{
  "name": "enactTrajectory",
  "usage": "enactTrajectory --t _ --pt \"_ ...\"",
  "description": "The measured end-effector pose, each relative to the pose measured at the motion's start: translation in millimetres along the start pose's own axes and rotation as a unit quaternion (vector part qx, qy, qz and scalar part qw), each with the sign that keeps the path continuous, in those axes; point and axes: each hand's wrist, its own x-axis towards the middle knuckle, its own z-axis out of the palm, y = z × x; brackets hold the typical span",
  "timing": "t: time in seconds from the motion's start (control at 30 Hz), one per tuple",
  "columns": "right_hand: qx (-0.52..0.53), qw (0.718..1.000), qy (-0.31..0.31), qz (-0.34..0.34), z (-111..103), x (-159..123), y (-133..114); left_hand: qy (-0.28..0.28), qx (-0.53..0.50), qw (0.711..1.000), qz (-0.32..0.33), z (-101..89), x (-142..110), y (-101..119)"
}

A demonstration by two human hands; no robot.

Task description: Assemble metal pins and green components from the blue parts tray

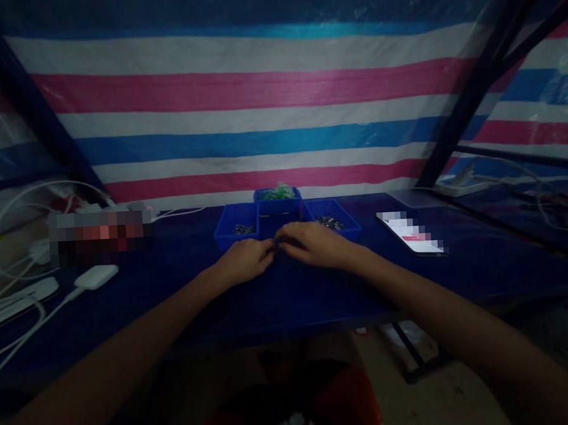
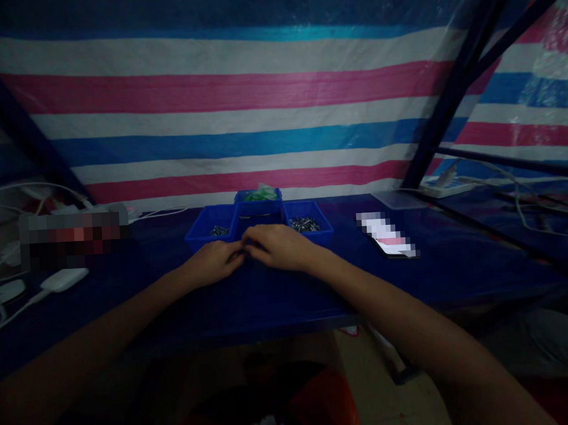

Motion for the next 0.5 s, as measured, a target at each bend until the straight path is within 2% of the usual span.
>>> enactTrajectory --t 0.07,0.17,0.3,0.5 --pt "-0.033 0.999 -0.024 0.01 13.4 -0.5 -7.0 0.004 0.003 1.0 -0.001 0.8 0.0 -0.8" --pt "-0.086 0.993 -0.037 0.068 23.4 -3.1 -1.3 0.008 0.007 1.0 0.002 0.8 -0.2 -1.5" --pt "-0.103 0.984 -0.088 0.112 22.9 -2.5 10.1 0.014 0.008 1.0 0.004 0.2 -0.4 -1.7" --pt "-0.078 0.983 -0.124 0.108 17.9 -0.7 14.3 0.021 -0.003 1.0 -0.008 -0.4 0.3 -1.8"
